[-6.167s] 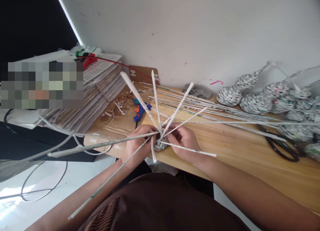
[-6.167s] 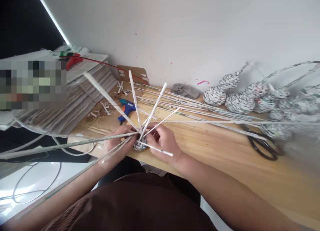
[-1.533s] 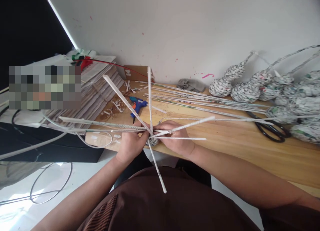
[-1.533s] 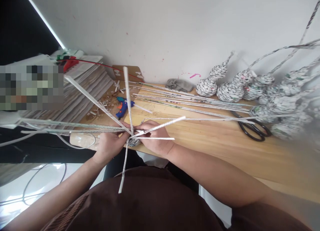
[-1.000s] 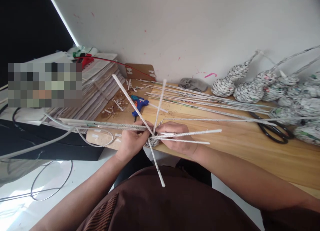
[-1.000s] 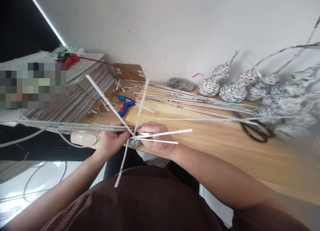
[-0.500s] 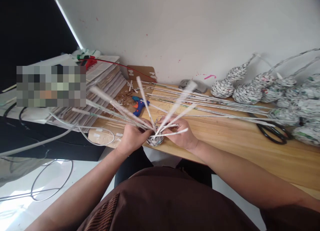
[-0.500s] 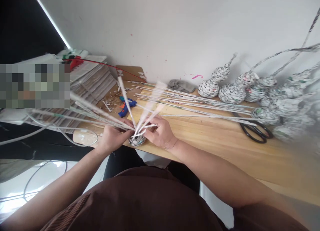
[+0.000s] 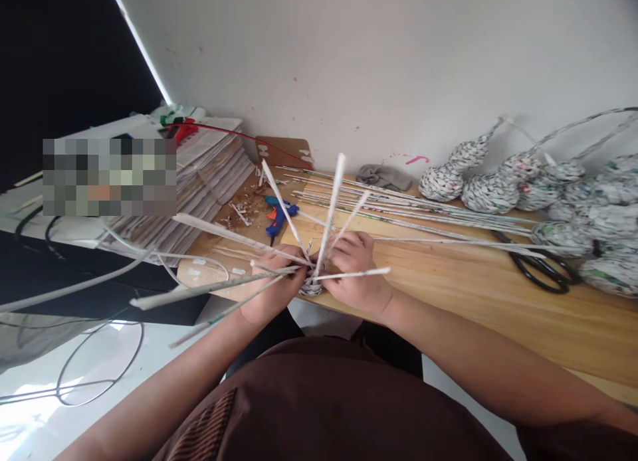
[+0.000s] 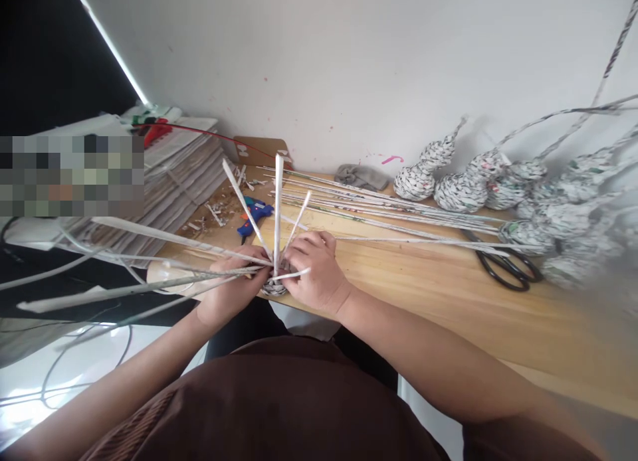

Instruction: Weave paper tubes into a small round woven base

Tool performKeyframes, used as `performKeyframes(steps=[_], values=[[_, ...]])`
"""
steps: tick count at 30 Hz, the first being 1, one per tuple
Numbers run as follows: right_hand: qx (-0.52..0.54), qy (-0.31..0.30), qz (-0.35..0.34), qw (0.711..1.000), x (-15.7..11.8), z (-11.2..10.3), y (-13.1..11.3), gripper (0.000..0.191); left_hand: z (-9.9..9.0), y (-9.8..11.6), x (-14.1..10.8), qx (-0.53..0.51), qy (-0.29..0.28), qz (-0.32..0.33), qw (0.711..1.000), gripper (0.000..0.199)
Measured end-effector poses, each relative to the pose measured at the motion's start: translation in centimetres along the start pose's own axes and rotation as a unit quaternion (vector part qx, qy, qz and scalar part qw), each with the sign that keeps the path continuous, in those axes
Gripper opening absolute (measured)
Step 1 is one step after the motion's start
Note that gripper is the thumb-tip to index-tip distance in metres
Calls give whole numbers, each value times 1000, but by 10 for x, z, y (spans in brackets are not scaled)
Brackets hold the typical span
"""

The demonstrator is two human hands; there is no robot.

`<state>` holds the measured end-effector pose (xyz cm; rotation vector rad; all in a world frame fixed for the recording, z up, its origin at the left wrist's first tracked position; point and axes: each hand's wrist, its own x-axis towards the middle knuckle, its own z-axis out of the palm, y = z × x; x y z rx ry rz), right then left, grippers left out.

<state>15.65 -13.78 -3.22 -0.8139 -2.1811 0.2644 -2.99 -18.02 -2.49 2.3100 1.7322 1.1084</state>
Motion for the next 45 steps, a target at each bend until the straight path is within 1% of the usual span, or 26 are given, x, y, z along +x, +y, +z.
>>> performKeyframes(steps=[4, 7, 9, 12, 15, 16, 18, 19, 21, 22, 23, 24, 26, 27, 28, 30, 32, 34, 35, 39, 42, 45], values=[[49, 9, 33, 998, 1, 4, 2, 5, 2, -3, -2, 31, -5, 51, 998, 10], [105, 24, 76, 991, 0, 5, 2, 9, 3, -6, -2, 11, -7, 72, 997, 14], [151, 20, 127, 980, -1, 7, 2, 12, 4, -6, -2, -13, -8, 69, 997, 16], [198, -18, 203, 959, -4, 11, 4, 13, 4, -5, -1, -54, -5, 46, 997, 14], [250, -36, 230, 940, -6, 16, 6, 14, 4, -1, -1, -92, 9, 6, 996, 10], [273, -32, 228, 934, -6, 17, 6, 15, 4, 0, 0, -103, 14, -15, 994, 8], [315, -16, 215, 924, -5, 18, 6, 17, 4, 3, 0, -126, 19, -77, 989, 3], [329, -5, 208, 921, -5, 19, 5, 18, 5, 5, 0, -140, 23, -115, 983, 6], [341, 18, 200, 918, -4, 18, 4, 20, 5, 6, 0, -162, 24, -177, 970, 22], [340, 26, 198, 919, -3, 17, 3, 20, 5, 6, -1, -167, 22, -194, 966, 26], [335, 31, 196, 921, -3, 16, 2, 21, 6, 6, -1, -169, 18, -199, 965, 26], [327, 37, 193, 925, -2, 16, 2, 21, 7, 4, -2, -168, 14, -191, 967, 21], [302, 43, 171, 937, -2, 14, 2, 21, 10, 2, -4, -165, 14, -153, 974, 7], [287, 49, 155, 944, -2, 14, 2, 21, 11, 1, -5, -165, 20, -133, 977, 5], [273, 56, 137, 951, -3, 13, 2, 21, 12, 0, -6, -166, 25, -122, 978, 5], [244, 70, 103, 962, -3, 13, 4, 22, 13, 1, -7, -178, 28, -128, 975, 5], [206, 83, 84, 971, -3, 13, 4, 23, 13, 4, -7, -206, 23, -154, 966, 14], [162, 89, 75, 980, -3, 11, 4, 23, 12, 6, -6, -218, 13, -162, 962, 22], [142, 86, 71, 983, -3, 9, 4, 22, 12, 6, -6, -211, 9, -155, 965, 22], [82, 54, 33, 995, -2, 3, 2, 20, 12, 4, -4, -144, 14, -99, 984, 8], [89, 45, 8, 995, -3, 1, 1, 25, 13, 2, -4, -130, 24, -68, 989, 6], [162, 45, 11, 986, -4, 4, 3, 29, 14, 2, -4, -130, 30, -64, 989, 8]])
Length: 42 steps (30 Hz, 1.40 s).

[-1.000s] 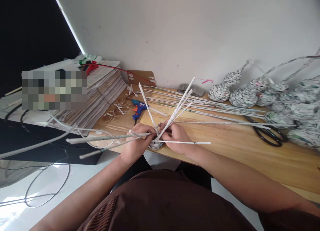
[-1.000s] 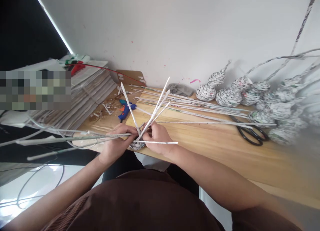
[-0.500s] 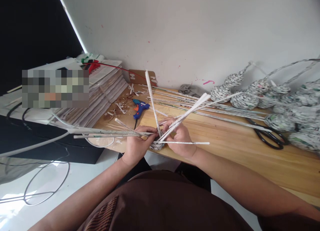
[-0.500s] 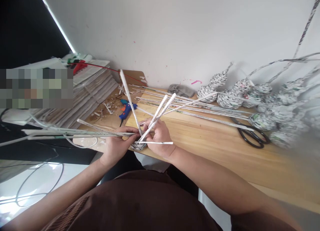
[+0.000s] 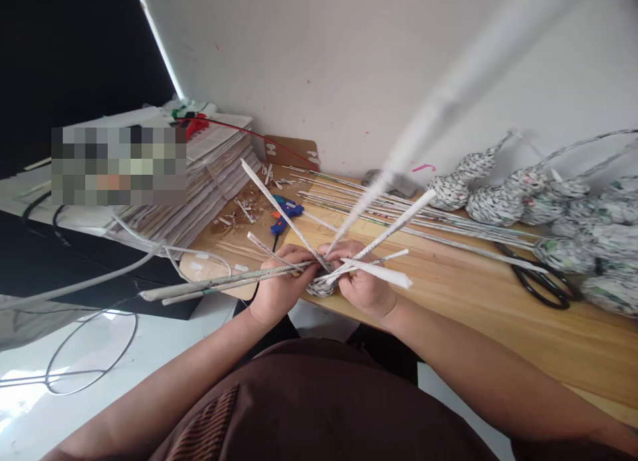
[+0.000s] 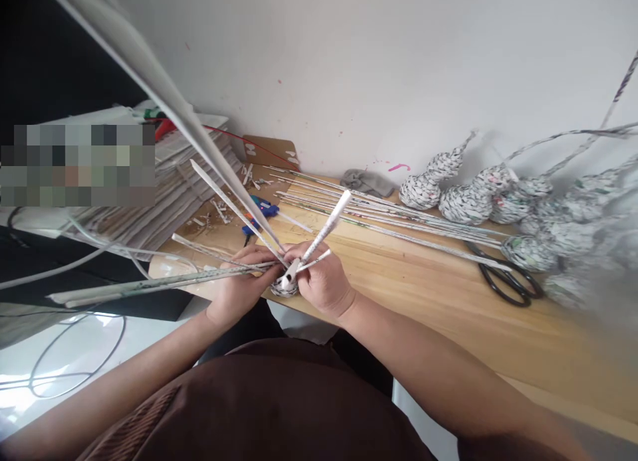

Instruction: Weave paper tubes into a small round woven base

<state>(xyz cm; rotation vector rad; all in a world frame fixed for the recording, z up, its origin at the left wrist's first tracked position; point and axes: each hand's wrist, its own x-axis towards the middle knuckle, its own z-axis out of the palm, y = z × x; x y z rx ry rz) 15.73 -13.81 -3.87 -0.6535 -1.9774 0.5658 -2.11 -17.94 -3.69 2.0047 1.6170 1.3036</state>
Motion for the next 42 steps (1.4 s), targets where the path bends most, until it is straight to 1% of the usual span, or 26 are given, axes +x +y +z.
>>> performKeyframes(steps=[4, 6, 9, 11, 14, 16, 20, 22, 24, 26, 27, 29, 30, 31, 32, 34, 36, 38, 39, 40, 42], values=[[73, 32, 68, 994, 1, 2, 6, 24, 1, 1, 0, -12, 1, 14, 1000, 10], [84, 34, 93, 992, 4, 1, 8, 18, 1, 2, 0, 4, 2, 21, 1000, 11], [42, 23, 107, 993, 10, -4, 11, 11, 2, 2, 0, 17, 4, 25, 1000, 14], [15, 27, 113, 993, 13, -6, 12, 10, 3, 0, -1, 9, 4, 37, 999, 16], [12, 34, 141, 989, 15, -8, 12, 7, 5, -5, -2, -5, -5, 61, 998, 19], [40, 26, 174, 983, 16, -8, 13, 13, 5, -7, -1, -6, -21, 68, 997, 20], [149, 11, 230, 962, 15, -10, 14, 23, 1, -3, 3, 21, -49, 64, 996, 19], [183, 10, 227, 956, 13, -11, 13, 30, -1, 1, 5, 32, -40, 51, 997, 17], [195, -6, 210, 958, 11, -12, 9, 37, -1, 3, 6, 32, -24, 40, 998, 15], [157, -26, 184, 970, 10, -13, 4, 39, -1, 4, 7, 27, -18, 38, 999, 14], [115, -28, 165, 979, 9, -13, 1, 36, -1, 4, 7, 27, -22, 41, 999, 14], [17, -31, 114, 993, 9, -13, -4, 22, -1, 5, 8, 28, -38, 51, 998, 17], [-14, -29, 93, 995, 10, -13, -6, 16, -1, 5, 8, 27, -44, 55, 997, 18], [-26, -20, 84, 996, 10, -12, -7, 14, -1, 5, 8, 24, -47, 58, 997, 19], [-17, -8, 92, 996, 10, -11, -7, 16, -1, 6, 9, 20, -44, 62, 997, 19], [54, 25, 151, 987, 12, -9, -7, 23, 0, 5, 8, 11, -31, 63, 997, 17], [156, 55, 237, 957, 13, -7, -7, 30, 1, 3, 7, 5, -18, 60, 998, 16], [231, 66, 294, 925, 14, -6, -7, 33, 2, 2, 6, -6, -10, 49, 999, 15], [243, 68, 306, 918, 14, -6, -7, 32, 2, 1, 5, -13, -9, 41, 999, 16], [238, 65, 307, 919, 14, -6, -7, 30, 2, 0, 4, -19, -8, 34, 999, 16], [202, 58, 297, 931, 13, -5, -8, 25, 2, 0, 3, -23, -5, 23, 999, 16]])
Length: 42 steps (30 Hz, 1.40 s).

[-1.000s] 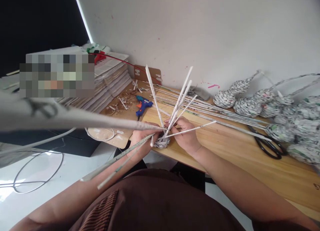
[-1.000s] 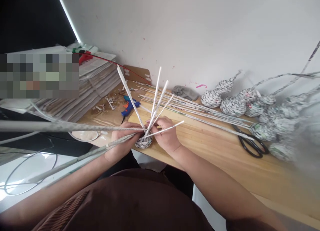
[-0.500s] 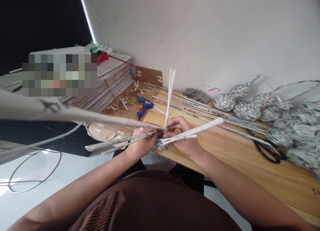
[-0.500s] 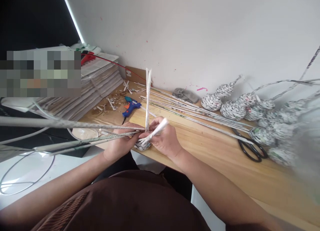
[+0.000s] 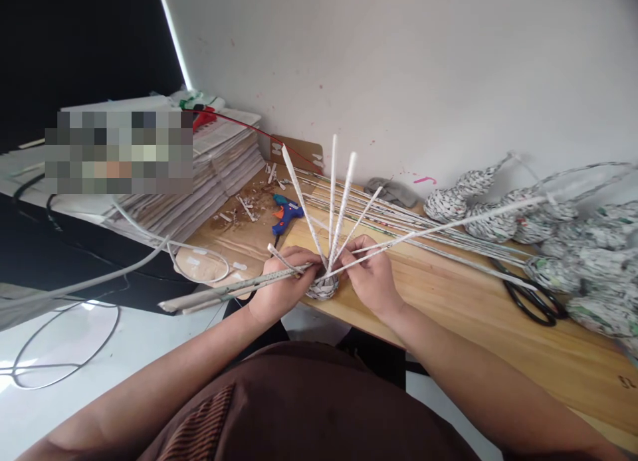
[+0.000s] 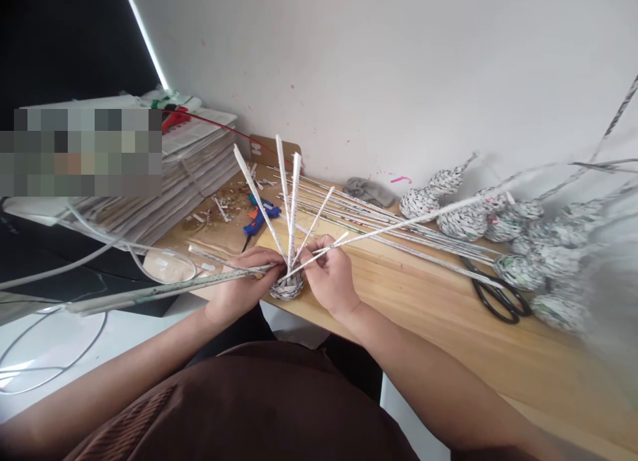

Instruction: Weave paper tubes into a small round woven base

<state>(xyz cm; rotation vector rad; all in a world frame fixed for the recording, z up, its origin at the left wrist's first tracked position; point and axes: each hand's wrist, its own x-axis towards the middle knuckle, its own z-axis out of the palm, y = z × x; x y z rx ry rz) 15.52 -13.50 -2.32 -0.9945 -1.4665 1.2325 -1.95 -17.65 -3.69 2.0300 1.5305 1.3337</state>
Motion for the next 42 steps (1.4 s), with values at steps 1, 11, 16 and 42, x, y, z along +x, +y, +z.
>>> performKeyframes(steps=[1, 11, 16, 42], values=[[-20, -2, -5, 1000, -1, 0, 0, 22, 0, 0, -1, 3, 2, -1, 1000, 16], [-111, -39, -28, 993, -3, 1, -1, 9, 4, 2, -1, 43, 8, 6, 999, 14], [-97, -26, 2, 995, -3, 2, 8, 11, 4, 3, 3, 55, 4, 3, 998, 14], [66, 36, 52, 996, -15, 17, 24, 16, -6, 6, 6, 58, -34, 48, 997, 20]])
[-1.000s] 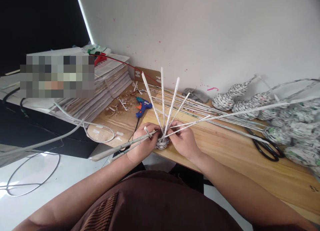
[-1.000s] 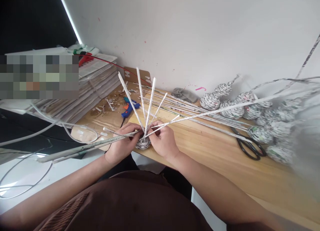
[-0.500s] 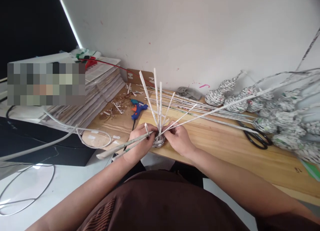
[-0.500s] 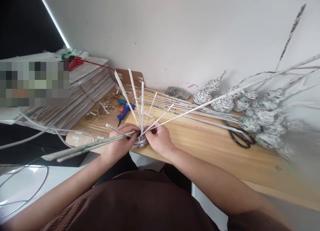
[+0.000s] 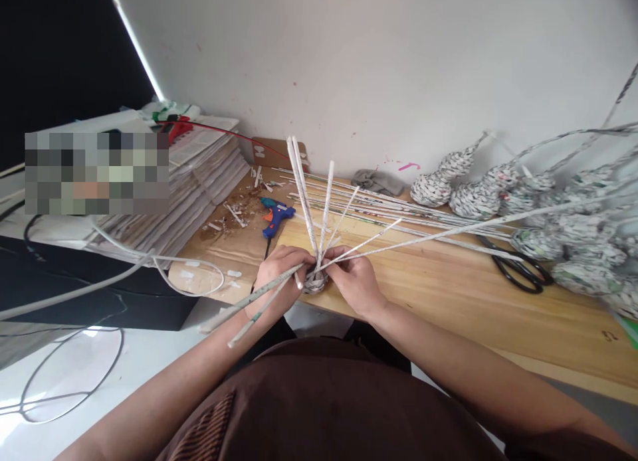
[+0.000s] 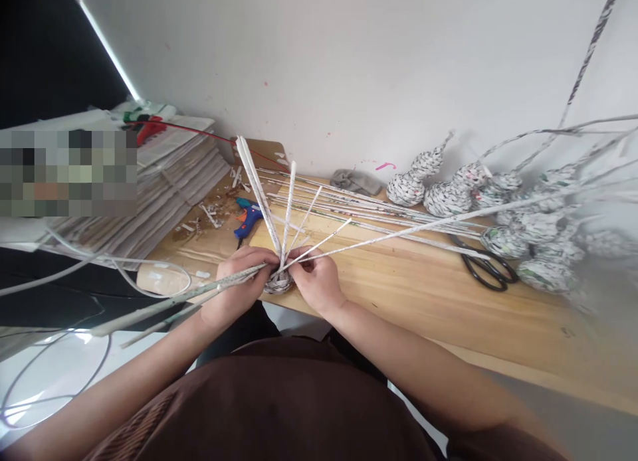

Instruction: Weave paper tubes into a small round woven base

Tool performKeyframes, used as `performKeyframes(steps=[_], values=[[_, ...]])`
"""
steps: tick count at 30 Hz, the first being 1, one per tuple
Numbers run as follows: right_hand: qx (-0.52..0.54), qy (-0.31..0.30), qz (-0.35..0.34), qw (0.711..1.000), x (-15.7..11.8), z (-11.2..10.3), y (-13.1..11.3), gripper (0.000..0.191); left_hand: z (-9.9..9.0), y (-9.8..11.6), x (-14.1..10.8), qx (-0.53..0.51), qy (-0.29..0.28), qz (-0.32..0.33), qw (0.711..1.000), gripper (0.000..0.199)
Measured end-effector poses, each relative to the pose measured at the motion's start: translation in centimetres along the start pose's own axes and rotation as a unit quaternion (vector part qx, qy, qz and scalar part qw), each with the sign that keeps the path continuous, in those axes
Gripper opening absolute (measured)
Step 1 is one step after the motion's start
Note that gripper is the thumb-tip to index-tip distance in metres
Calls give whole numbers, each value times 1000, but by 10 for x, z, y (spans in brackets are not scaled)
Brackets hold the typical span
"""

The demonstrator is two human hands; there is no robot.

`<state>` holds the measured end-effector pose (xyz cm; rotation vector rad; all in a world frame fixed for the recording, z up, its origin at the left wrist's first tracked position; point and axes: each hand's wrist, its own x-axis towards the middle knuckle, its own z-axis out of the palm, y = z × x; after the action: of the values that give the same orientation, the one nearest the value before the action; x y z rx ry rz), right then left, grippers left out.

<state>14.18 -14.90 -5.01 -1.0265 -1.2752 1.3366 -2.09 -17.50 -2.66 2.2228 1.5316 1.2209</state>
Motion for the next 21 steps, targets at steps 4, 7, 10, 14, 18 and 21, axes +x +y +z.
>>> performKeyframes(steps=[4, 7, 10, 14, 18, 21], values=[[-7, -9, -5, 1000, 1, -2, 2, 17, 2, -2, 2, 7, -2, 7, 1000, 18], [7, -24, -2, 1000, 1, -4, 3, 16, 5, -7, 2, 28, -24, 27, 999, 21], [11, -38, 0, 999, 1, -5, 3, 14, 7, -9, 2, 39, -47, 22, 998, 24], [-9, -31, -13, 999, 2, -5, 1, 7, 8, -10, 2, 34, -26, 10, 999, 25], [-17, -54, -28, 998, 2, -3, -5, 3, 11, -11, 2, 30, -9, 6, 999, 22], [-41, -57, -26, 997, 1, -3, -7, 3, 11, -12, 3, 25, -17, 35, 999, 21]])
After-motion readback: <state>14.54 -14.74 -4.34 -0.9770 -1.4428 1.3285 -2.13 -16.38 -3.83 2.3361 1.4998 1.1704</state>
